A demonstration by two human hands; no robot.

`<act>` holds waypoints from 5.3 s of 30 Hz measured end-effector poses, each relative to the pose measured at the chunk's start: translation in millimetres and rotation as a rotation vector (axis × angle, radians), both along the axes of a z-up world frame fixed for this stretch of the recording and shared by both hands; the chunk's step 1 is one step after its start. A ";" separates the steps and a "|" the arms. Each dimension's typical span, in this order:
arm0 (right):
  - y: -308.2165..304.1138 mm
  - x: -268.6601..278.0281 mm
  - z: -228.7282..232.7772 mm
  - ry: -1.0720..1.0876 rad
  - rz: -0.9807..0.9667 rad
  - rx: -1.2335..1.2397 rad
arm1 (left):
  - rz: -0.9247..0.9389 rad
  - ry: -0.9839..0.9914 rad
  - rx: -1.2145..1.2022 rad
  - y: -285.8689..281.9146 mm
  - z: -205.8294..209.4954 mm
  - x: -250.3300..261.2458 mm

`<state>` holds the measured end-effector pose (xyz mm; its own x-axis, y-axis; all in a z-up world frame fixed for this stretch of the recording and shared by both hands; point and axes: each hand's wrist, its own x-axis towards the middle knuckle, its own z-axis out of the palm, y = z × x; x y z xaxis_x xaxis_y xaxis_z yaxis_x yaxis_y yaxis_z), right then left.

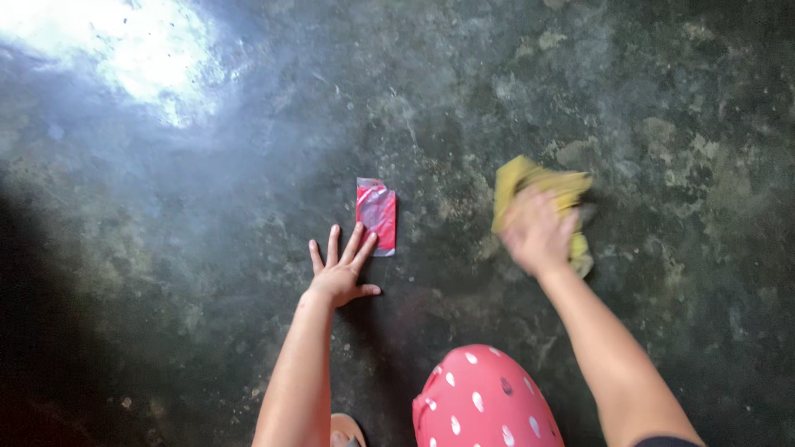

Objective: The person kneels on a concrete floor and uses a yellow cloth to wipe the surface. They hold a red packet in their left hand to stabilize their position while scrubbing the floor with their right hand.

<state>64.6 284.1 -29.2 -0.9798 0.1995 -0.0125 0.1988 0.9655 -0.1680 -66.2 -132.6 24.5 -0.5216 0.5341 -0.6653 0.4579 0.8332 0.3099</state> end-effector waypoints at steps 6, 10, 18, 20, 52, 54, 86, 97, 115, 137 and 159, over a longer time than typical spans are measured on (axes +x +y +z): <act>-43.5 -190.6 -27.2 -0.012 -0.194 0.166 | 0.011 0.004 0.029 0.6 -0.5 0.7; -119.3 -144.6 -18.8 0.101 0.357 0.146 | 0.020 0.011 0.024 0.1 5.9 2.1; 7.1 -71.9 26.0 -0.017 -0.309 0.040 | 0.020 -0.016 0.013 1.0 10.4 0.4; 3.9 -119.2 24.5 -0.174 -0.508 0.099 | 0.023 -0.015 0.019 0.5 9.1 -1.3; -58.8 59.1 13.5 0.092 -0.199 0.096 | -0.020 0.133 -0.024 1.8 -15.4 4.6; -61.3 64.1 13.2 0.090 -0.198 0.112 | -0.013 0.125 -0.024 2.2 -12.8 6.7; -69.5 71.5 10.8 0.051 -0.215 0.094 | 0.000 0.065 -0.028 3.4 -1.3 6.1; -89.2 66.2 13.7 0.032 -0.281 0.111 | 0.000 0.093 0.012 1.1 -5.9 5.8; -231.7 -40.2 3.3 0.455 0.259 -0.207 | 0.113 0.234 0.102 -9.5 -31.0 26.1; -222.1 -90.7 35.2 0.127 0.510 0.189 | 0.407 0.214 -0.071 -81.7 16.2 40.6; -130.2 -199.1 29.5 0.055 0.012 0.091 | 0.458 -0.063 -0.049 -164.7 10.8 22.6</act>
<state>-134.5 153.9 0.3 -0.9809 0.1854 0.0594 0.1798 0.9796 -0.0896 -43.6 -297.3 35.3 -0.6543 0.2253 -0.7219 0.0210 0.9596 0.2805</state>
